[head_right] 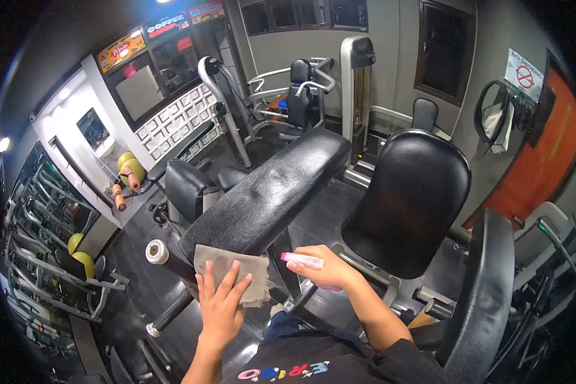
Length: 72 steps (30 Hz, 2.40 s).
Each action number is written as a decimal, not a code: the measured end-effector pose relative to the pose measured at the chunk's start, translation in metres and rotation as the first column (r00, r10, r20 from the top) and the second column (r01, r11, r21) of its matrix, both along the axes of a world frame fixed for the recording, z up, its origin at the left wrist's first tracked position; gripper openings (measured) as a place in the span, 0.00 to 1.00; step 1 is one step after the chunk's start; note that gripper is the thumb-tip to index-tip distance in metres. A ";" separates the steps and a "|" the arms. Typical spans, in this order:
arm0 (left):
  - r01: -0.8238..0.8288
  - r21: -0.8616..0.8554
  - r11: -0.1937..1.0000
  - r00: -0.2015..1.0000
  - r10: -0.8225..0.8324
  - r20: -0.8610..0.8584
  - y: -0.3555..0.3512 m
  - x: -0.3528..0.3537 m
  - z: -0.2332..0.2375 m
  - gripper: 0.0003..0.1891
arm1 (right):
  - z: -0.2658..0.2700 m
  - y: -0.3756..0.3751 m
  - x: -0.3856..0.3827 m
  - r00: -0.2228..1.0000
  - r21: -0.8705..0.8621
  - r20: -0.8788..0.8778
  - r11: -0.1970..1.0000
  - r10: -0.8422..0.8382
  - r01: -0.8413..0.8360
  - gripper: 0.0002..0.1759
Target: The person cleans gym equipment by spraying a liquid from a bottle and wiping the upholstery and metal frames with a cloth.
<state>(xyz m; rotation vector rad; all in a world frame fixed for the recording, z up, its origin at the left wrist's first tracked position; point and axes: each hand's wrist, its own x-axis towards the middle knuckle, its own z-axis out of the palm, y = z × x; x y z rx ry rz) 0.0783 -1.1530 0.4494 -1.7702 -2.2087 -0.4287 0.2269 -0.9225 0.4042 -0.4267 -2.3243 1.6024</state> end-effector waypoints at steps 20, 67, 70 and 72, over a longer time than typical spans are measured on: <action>0.144 0.125 0.982 -0.907 0.081 0.414 0.120 0.000 -0.159 0.24 | 0.000 0.017 0.047 0.908 -0.217 -0.081 0.897 -0.410 0.385 0.19; -0.111 -0.074 0.991 -0.862 -0.059 0.503 0.232 0.008 -0.164 0.22 | 0.017 0.064 0.035 0.485 0.464 -0.103 0.389 -0.868 0.796 0.24; -0.164 -0.031 0.986 -0.836 -0.122 0.535 0.255 0.015 -0.144 0.22 | 0.023 0.080 0.030 0.458 0.561 -0.064 0.348 -0.886 0.751 0.26; -0.163 0.032 0.986 -0.805 -0.152 0.574 0.266 0.017 -0.145 0.21 | 0.021 0.088 0.028 0.442 0.646 -0.027 0.322 -0.897 0.692 0.25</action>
